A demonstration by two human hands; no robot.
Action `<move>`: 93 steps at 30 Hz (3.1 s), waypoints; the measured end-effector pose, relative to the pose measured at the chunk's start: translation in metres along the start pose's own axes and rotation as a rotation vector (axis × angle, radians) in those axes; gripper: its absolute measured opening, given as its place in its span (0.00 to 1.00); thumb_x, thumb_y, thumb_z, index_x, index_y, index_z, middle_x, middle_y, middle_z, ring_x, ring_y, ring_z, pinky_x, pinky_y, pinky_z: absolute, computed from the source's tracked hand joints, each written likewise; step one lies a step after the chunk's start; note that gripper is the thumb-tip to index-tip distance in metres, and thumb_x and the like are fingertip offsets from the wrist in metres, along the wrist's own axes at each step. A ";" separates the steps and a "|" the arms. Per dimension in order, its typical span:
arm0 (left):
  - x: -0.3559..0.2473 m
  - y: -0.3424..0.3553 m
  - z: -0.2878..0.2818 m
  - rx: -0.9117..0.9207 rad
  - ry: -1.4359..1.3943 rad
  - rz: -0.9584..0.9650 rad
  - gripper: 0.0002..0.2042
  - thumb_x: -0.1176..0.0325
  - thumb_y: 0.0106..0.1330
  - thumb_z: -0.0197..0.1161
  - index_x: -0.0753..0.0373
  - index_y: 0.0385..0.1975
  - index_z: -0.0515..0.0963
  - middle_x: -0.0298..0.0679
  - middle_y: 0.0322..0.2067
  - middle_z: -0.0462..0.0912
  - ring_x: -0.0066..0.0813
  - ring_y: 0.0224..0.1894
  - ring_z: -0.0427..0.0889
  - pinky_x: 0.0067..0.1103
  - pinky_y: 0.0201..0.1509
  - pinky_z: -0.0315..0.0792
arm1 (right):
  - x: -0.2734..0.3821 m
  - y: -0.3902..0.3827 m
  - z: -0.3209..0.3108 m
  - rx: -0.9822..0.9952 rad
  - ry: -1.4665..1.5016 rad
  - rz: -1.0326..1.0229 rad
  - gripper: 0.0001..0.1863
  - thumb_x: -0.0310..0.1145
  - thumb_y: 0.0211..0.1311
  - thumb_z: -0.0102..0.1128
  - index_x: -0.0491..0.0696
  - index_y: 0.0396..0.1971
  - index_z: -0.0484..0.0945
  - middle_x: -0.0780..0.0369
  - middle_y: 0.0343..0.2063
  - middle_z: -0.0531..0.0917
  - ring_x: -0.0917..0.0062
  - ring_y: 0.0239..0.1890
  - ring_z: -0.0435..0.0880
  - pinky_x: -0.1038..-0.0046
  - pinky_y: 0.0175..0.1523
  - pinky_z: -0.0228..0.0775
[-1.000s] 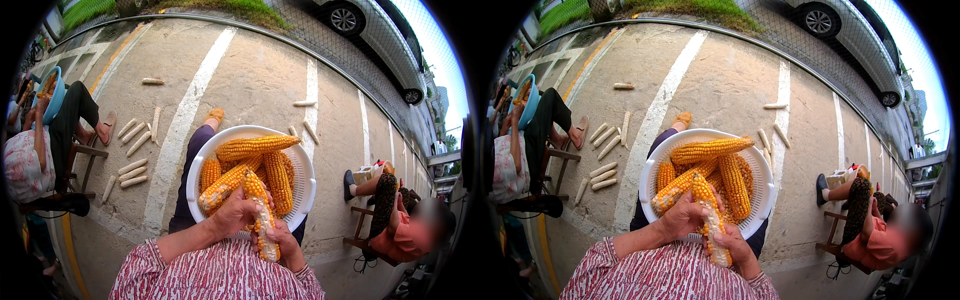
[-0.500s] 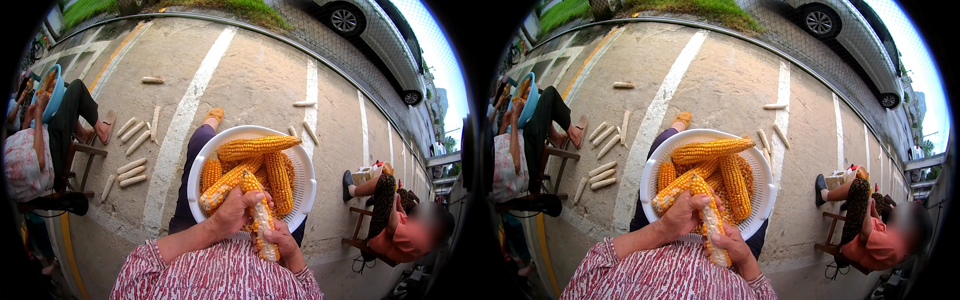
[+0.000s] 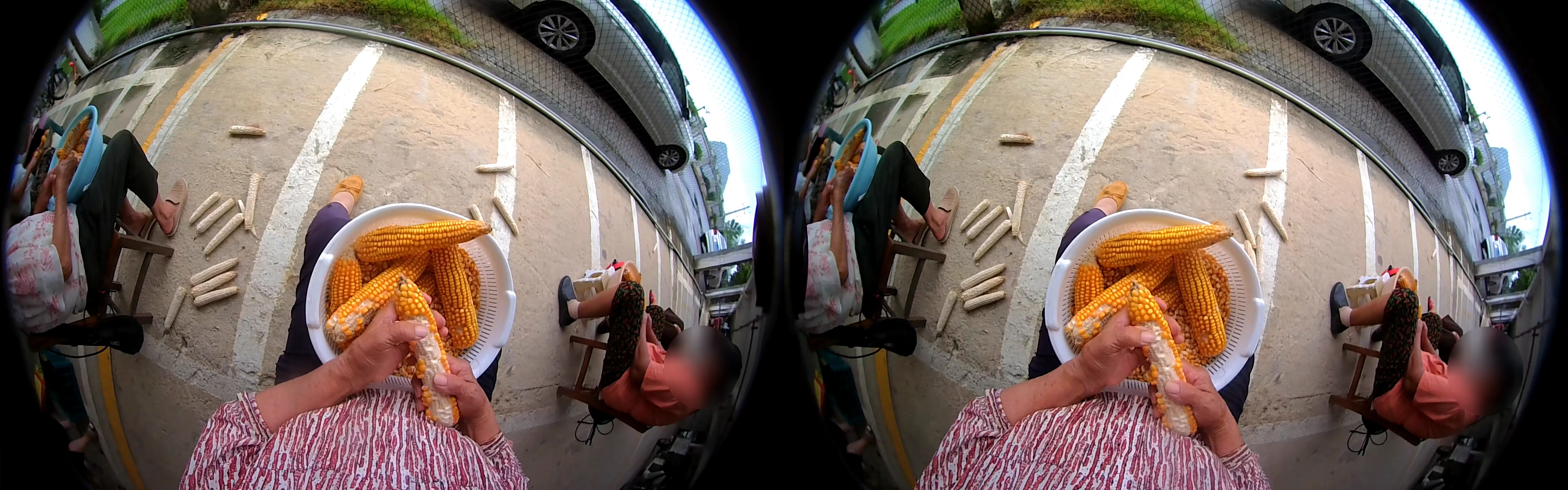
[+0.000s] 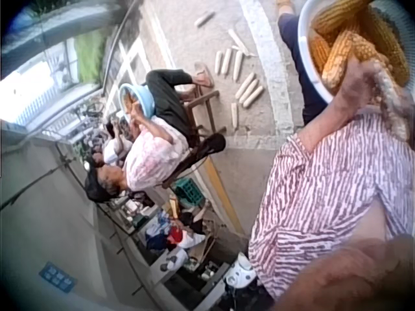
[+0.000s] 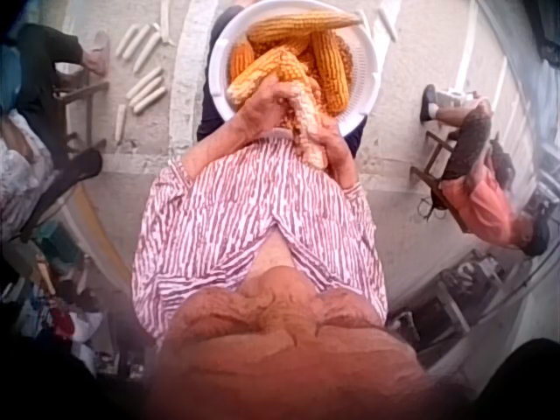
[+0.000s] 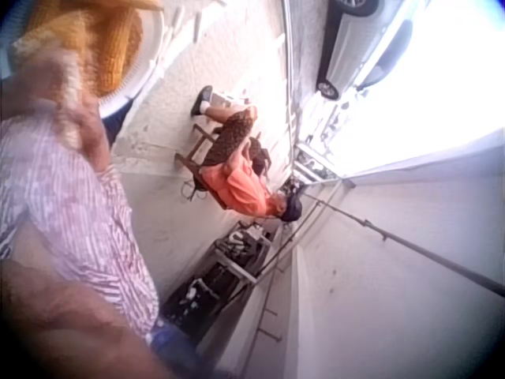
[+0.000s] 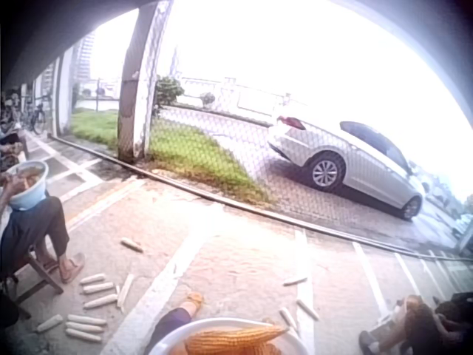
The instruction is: The person sits on the ground and shucks corn cobs by hand, removing kernels into a white colander placed on their lap. They handle multiple cobs one at a time, rotating them to strip kernels and placing the cleaned cobs aside.
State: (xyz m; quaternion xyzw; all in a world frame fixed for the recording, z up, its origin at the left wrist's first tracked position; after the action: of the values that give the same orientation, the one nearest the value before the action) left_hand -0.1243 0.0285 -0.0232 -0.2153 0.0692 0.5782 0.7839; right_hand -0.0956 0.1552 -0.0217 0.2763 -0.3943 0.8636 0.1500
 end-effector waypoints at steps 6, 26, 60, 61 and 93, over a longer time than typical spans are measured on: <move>0.006 0.002 -0.006 -0.051 -0.178 -0.031 0.18 0.57 0.68 0.58 0.62 0.51 0.69 0.44 0.43 0.77 0.36 0.50 0.77 0.33 0.59 0.72 | 0.003 -0.001 0.004 0.046 0.031 -0.012 0.25 0.39 0.59 0.59 0.38 0.50 0.67 0.59 0.30 0.78 0.77 0.27 0.80 0.76 0.34 0.76; 0.002 0.003 0.001 -0.005 -0.032 -0.052 0.16 0.71 0.63 0.61 0.62 0.49 0.66 0.42 0.43 0.76 0.33 0.51 0.77 0.30 0.58 0.72 | -0.001 -0.001 0.001 0.005 0.009 0.006 0.29 0.43 0.54 0.61 0.39 0.50 0.68 0.56 0.29 0.79 0.74 0.25 0.81 0.75 0.32 0.77; -0.002 0.008 -0.016 -0.086 -0.144 0.025 0.22 0.77 0.53 0.44 0.67 0.51 0.64 0.51 0.45 0.74 0.44 0.53 0.76 0.42 0.60 0.72 | 0.013 -0.013 0.011 -0.146 -0.348 -0.068 0.22 0.35 0.62 0.59 0.38 0.51 0.68 0.63 0.34 0.79 0.83 0.29 0.79 0.80 0.34 0.75; -0.001 0.008 -0.018 -0.075 -0.131 0.043 0.22 0.78 0.53 0.44 0.67 0.51 0.64 0.51 0.46 0.74 0.44 0.53 0.76 0.42 0.60 0.72 | 0.012 -0.013 0.008 -0.134 -0.346 -0.056 0.23 0.35 0.63 0.59 0.39 0.53 0.68 0.63 0.35 0.78 0.84 0.30 0.79 0.80 0.35 0.75; -0.003 0.005 -0.012 -0.114 -0.050 0.078 0.20 0.72 0.69 0.45 0.65 0.61 0.59 0.49 0.53 0.72 0.39 0.59 0.73 0.32 0.64 0.68 | 0.012 -0.007 0.005 -0.074 -0.093 -0.085 0.17 0.33 0.62 0.57 0.40 0.48 0.70 0.62 0.33 0.78 0.83 0.27 0.78 0.79 0.33 0.74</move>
State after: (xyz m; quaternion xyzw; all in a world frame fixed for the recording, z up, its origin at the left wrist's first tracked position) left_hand -0.1279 0.0221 -0.0346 -0.2421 0.0251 0.6165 0.7488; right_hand -0.1002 0.1564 -0.0079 0.3269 -0.4205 0.8274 0.1784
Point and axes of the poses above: each hand's wrist, its own y-axis towards the middle knuckle, its own z-axis out of the palm, x = y × z, the point moved 7 cm from there along y, towards the middle knuckle
